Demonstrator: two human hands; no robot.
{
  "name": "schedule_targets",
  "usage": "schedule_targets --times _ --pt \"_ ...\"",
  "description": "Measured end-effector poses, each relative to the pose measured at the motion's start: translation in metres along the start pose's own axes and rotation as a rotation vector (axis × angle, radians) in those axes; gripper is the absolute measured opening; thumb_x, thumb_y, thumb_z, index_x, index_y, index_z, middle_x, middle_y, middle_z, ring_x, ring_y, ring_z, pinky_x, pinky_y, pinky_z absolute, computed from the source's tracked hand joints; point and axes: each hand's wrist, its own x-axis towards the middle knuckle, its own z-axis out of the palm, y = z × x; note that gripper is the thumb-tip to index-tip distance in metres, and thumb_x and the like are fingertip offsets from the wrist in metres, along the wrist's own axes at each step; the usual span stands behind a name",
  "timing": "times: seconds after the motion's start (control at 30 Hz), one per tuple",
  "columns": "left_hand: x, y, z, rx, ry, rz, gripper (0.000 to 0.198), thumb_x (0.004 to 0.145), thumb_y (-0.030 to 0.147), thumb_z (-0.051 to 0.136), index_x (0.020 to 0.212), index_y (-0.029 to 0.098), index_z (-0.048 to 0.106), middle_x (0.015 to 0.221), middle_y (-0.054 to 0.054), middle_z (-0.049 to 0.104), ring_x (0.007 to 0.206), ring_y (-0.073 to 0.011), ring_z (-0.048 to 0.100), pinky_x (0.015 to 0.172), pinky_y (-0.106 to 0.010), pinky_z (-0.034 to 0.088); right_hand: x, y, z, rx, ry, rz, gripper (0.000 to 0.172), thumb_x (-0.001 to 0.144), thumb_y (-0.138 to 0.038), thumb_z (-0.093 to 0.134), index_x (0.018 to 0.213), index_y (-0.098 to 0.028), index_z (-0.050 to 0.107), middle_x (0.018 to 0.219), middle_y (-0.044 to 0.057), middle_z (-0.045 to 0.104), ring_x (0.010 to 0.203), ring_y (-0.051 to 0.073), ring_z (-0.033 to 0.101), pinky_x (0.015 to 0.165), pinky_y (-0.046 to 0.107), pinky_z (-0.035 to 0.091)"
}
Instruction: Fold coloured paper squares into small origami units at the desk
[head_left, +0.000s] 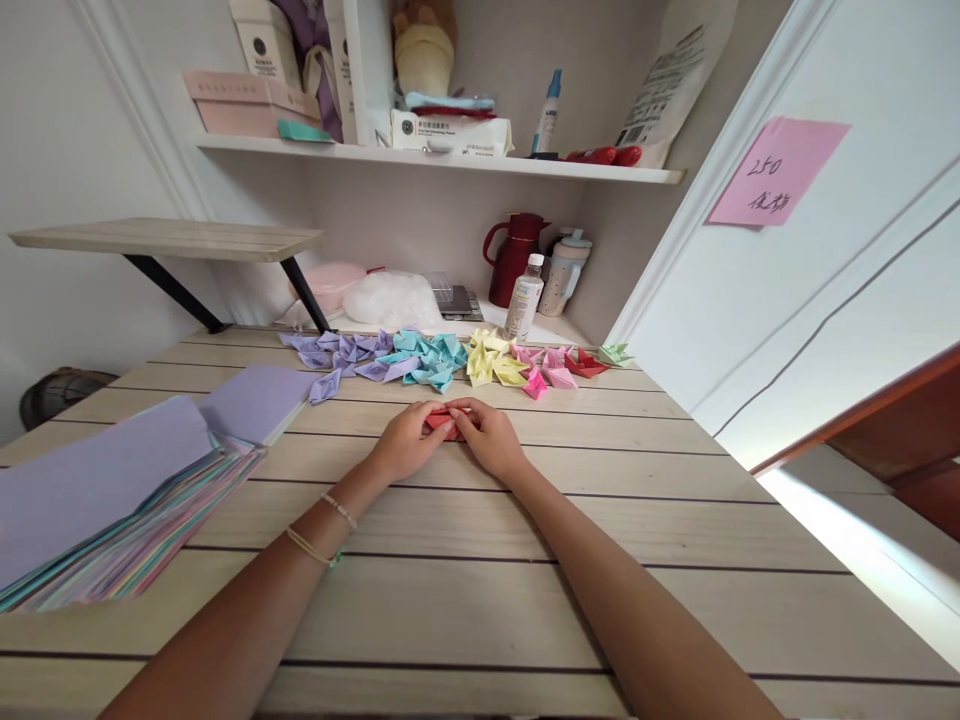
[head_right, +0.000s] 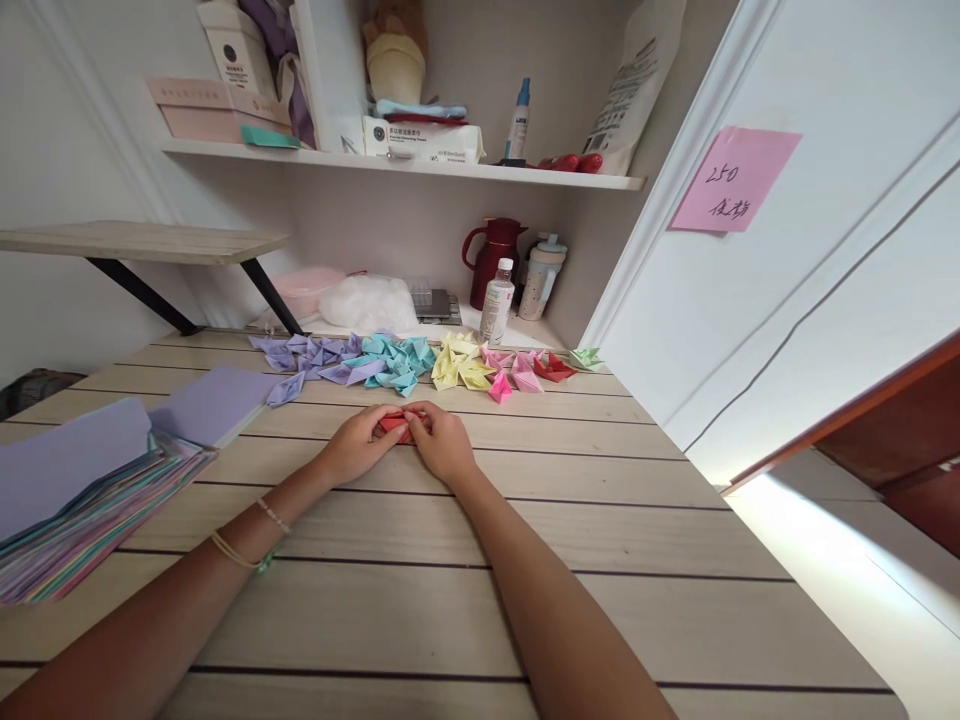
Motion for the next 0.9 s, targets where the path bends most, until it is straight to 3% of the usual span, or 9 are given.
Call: schedule_targets --times 0.9 --pt "-0.0011 -0.0006 0.0001 0.033 -0.042 0.029 0.030 0.084 0.035 0.049 0.106 0.018 0.058 0.104 -0.008 0.064 0.092 -0.0206 0.060 0.079 -0.031 0.048 -0.0007 0.0018 -0.0014 -0.015 -0.015 -0.015 0.025 0.086 -0.035 0.049 0.102 -0.023 0.064 0.080 0.002 0.070 0.067 0.016 0.064 0.065 0.027 0.048"
